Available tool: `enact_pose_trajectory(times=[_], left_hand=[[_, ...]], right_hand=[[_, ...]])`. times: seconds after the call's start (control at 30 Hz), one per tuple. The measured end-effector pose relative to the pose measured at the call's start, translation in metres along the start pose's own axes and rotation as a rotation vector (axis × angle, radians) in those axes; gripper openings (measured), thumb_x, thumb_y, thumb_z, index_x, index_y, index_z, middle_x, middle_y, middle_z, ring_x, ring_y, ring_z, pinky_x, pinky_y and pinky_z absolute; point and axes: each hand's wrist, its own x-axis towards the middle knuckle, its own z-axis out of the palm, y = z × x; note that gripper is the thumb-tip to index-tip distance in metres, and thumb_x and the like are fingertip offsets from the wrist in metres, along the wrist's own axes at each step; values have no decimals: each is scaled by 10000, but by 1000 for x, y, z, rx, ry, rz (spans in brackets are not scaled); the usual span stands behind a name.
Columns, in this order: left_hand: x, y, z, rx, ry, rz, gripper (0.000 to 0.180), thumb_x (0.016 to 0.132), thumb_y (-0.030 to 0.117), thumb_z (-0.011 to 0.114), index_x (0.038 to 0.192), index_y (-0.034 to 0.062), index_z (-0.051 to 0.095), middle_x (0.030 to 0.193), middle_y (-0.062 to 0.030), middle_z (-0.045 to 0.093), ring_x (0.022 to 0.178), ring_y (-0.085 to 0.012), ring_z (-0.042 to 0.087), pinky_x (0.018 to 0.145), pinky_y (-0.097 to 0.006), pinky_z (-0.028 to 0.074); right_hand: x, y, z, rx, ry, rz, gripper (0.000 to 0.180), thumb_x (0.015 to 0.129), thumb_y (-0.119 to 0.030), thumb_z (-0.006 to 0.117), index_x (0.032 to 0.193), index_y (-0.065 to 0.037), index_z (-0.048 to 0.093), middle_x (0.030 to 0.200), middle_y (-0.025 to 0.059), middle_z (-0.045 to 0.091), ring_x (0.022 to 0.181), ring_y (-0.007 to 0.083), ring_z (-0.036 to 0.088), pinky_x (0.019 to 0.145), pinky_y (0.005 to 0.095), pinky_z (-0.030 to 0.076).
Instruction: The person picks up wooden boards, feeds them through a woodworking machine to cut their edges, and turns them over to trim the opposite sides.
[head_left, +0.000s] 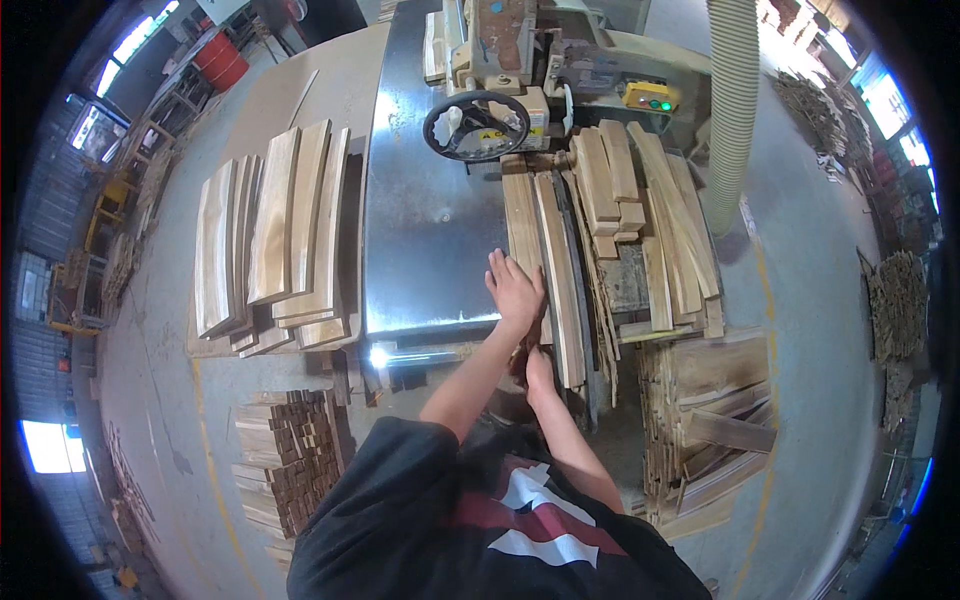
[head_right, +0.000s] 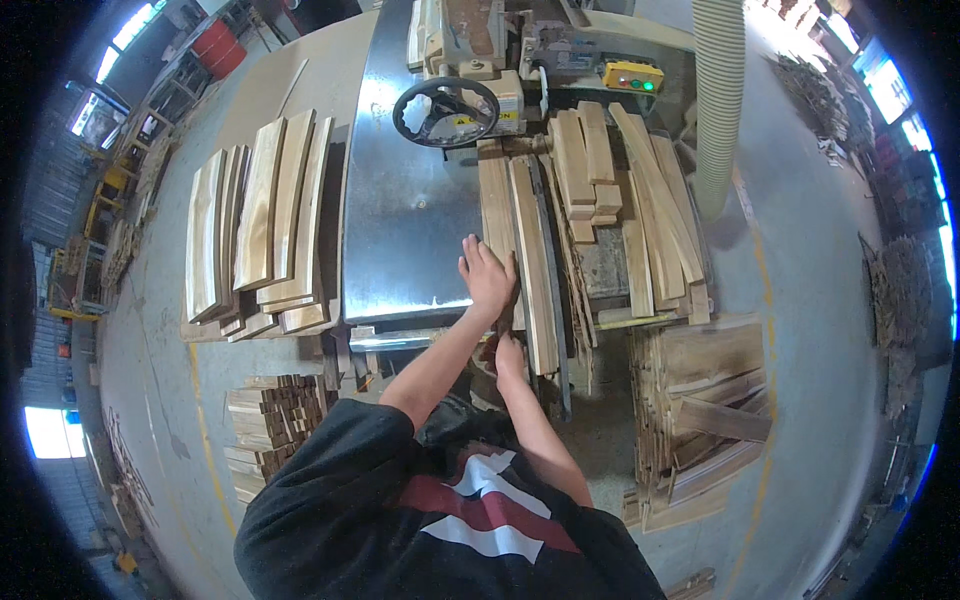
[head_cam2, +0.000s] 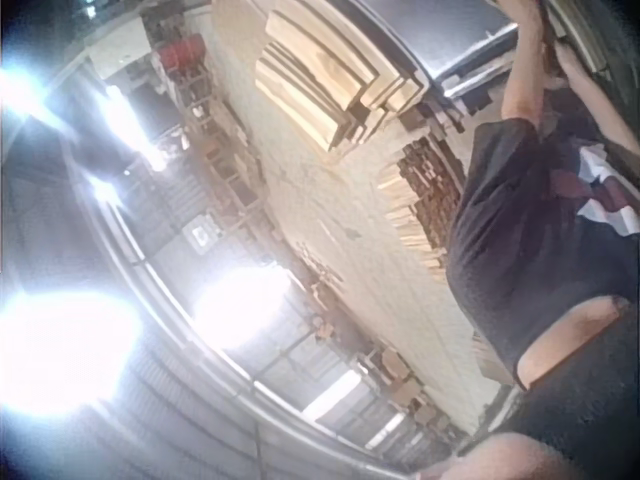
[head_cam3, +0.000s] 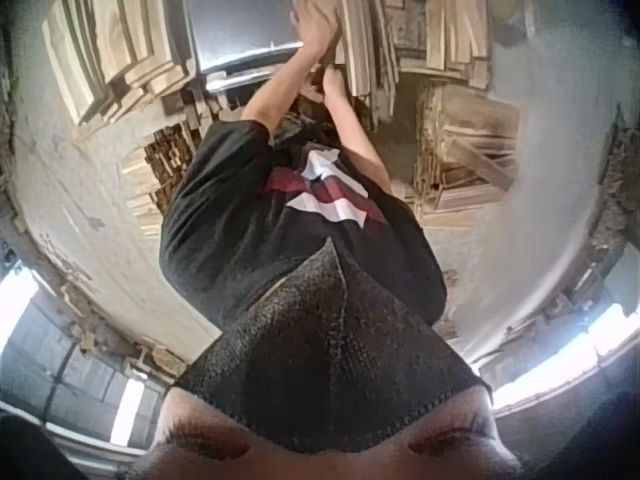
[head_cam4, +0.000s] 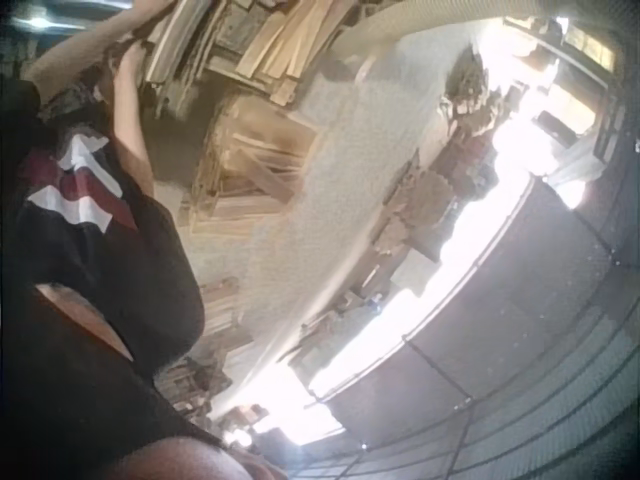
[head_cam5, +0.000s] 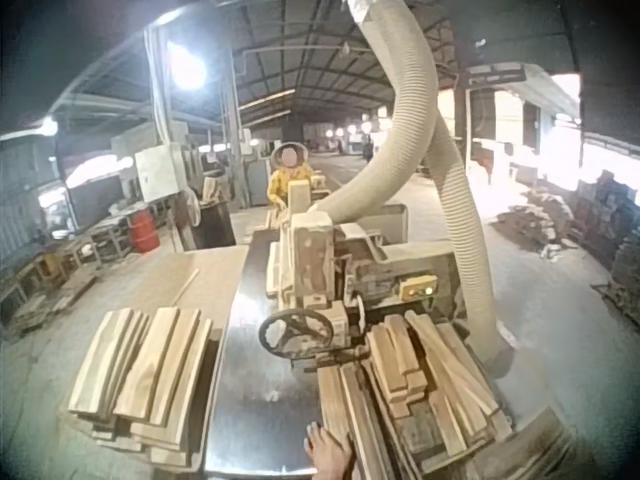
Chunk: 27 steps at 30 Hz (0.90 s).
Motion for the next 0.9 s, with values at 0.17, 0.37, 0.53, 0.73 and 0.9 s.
enact_pose_trajectory(times=[0.17, 0.37, 0.53, 0.73, 0.9], left_hand=[[33, 4, 13, -27, -69, -44, 646, 954, 380, 527, 1347, -123, 425, 1514, -290, 336, 1459, -407, 245, 1160, -556, 201], [93, 9, 36, -32, -67, -47, 640, 973, 333, 493, 1390, -137, 372, 1538, -276, 297, 1473, -392, 213, 1171, -543, 182], [129, 6, 34, -145, -106, -77, 631, 965, 289, 512, 1416, -125, 360, 1536, -264, 311, 1477, -372, 208, 1168, -510, 193], [141, -57, 20, -615, -42, 188, 494, 968, 255, 540, 1321, -90, 507, 1417, -263, 478, 1375, -407, 401, 1130, -487, 310], [161, -128, -30, -682, -275, 456, 350, 904, 95, 622, 1244, 15, 622, 1392, -240, 516, 1304, -420, 487, 1098, -466, 393]], right_hand=[[18, -31, 17, -6, -3, 3, 419, 1037, -463, 436, 838, -121, 574, 642, -5, 573, 509, 139, 564, 426, 295, 381], [46, -68, 44, -121, 10, -199, 541, 1032, -487, 405, 742, -66, 581, 600, 61, 560, 476, 180, 515, 451, 336, 350], [68, -92, 70, -40, 109, -180, 538, 1047, -481, 395, 750, -75, 583, 606, 27, 563, 475, 162, 510, 429, 323, 341], [88, -125, 86, 66, -57, -2, 414, 1029, -510, 443, 919, -120, 531, 673, -20, 465, 494, 90, 422, 372, 202, 266], [109, -143, 90, 17, -18, -83, 437, 1011, -531, 476, 896, -112, 519, 672, -16, 472, 496, 79, 433, 365, 197, 261]])
